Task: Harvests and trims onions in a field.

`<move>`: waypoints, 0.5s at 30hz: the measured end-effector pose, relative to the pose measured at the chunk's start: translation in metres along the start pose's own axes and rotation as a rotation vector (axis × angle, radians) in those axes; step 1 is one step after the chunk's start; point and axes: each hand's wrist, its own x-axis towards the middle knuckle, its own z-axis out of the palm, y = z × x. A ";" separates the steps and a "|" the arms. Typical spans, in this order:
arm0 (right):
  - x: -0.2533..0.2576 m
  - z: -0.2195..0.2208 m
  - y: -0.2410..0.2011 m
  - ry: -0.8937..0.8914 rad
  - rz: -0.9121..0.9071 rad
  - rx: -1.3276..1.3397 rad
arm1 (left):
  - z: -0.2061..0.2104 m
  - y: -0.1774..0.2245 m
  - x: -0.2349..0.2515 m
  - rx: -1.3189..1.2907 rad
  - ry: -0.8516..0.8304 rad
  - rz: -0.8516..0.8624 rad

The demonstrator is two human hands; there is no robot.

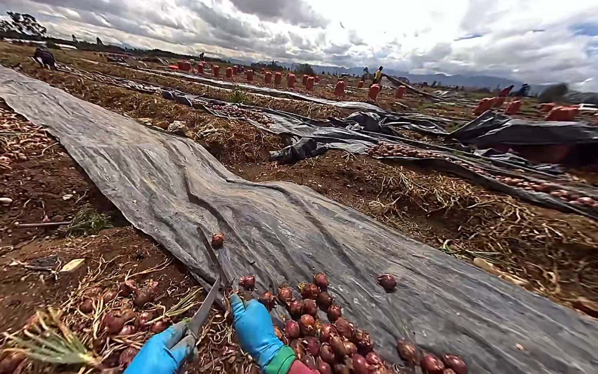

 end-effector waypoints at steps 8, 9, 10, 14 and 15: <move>0.051 -0.020 0.037 0.254 0.168 0.146 | -0.009 0.001 0.006 0.325 0.143 -0.006; 0.056 -0.028 0.046 0.321 0.177 0.240 | -0.010 0.005 0.007 0.474 0.205 -0.014; 0.053 -0.035 0.049 0.365 0.147 0.305 | -0.014 0.008 0.010 0.571 0.253 -0.023; 0.013 -0.053 0.033 0.259 -0.002 0.088 | -0.015 0.029 0.014 0.755 0.275 -0.176; 0.005 -0.055 0.022 0.215 -0.012 -0.035 | -0.013 0.034 0.016 0.777 0.264 -0.189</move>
